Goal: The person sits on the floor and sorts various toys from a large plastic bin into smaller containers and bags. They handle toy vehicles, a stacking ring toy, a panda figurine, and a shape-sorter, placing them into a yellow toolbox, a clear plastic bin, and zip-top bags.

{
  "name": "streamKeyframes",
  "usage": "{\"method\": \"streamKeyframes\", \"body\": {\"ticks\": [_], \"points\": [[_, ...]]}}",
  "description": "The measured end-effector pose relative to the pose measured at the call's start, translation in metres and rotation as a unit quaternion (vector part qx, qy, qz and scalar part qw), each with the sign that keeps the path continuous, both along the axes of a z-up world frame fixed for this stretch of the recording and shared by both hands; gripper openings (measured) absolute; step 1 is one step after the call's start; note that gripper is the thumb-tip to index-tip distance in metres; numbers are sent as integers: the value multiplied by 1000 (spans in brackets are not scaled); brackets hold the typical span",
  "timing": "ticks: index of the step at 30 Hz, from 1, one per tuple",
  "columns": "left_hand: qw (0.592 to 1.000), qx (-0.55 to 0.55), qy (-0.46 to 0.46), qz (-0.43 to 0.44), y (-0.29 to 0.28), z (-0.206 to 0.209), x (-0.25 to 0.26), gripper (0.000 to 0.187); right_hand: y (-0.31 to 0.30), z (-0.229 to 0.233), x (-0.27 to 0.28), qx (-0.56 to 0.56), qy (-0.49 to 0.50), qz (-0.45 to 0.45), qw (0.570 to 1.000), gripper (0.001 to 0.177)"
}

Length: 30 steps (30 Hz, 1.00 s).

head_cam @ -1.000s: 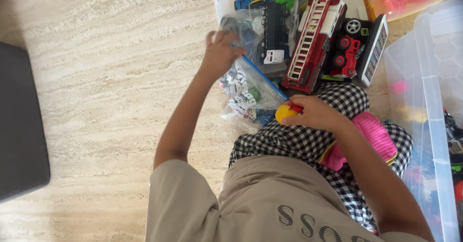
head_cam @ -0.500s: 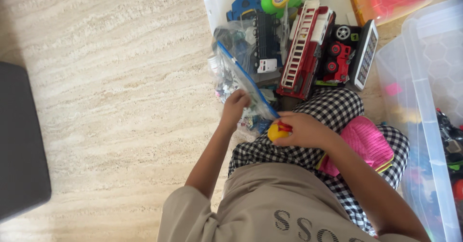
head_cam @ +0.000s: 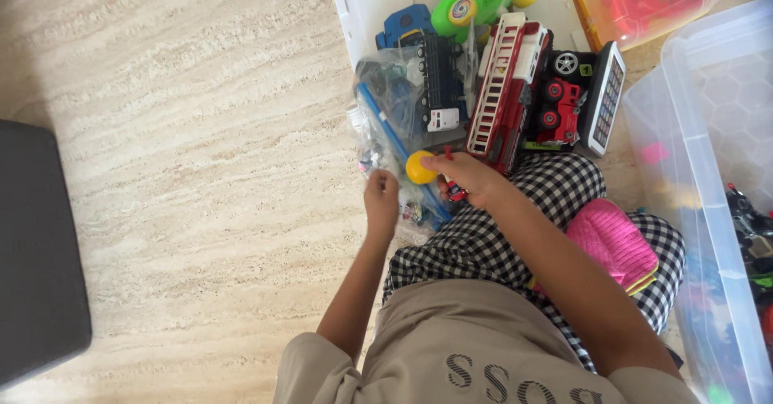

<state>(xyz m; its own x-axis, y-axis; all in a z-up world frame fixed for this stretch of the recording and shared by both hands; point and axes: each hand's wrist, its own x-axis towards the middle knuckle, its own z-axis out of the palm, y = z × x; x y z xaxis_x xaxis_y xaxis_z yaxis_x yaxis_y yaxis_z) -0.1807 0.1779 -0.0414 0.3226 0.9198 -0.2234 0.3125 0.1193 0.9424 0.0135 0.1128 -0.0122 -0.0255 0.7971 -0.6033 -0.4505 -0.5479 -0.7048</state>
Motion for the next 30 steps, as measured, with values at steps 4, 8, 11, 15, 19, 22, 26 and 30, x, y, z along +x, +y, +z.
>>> {"method": "streamKeyframes", "body": {"ticks": [4,8,11,15,19,22,26,30], "points": [[940,310,84,-115,-18,38,16,37,-15,5,9,-3,65,-72,995,37],[967,171,119,-144,-9,39,22,21,-18,9,13,45,59,-17,997,38],[986,59,53,-149,-7,17,11,9,-19,7,11,47,50,-24,997,36],[971,-226,-67,-47,-7,-12,-2,15,-18,-1,6,82,3,30,996,38],[982,-172,-60,-45,-11,-26,-8,12,-19,-13,2,40,-104,120,987,44],[991,-107,-78,8,-10,-18,-10,12,-15,-12,20,-9,-27,-53,998,42],[995,-73,-57,40,-13,3,-13,7,-17,-3,33,-1,19,-166,986,40],[987,-86,-135,30,-25,10,7,24,-8,7,1,98,217,-46,970,41]]}}
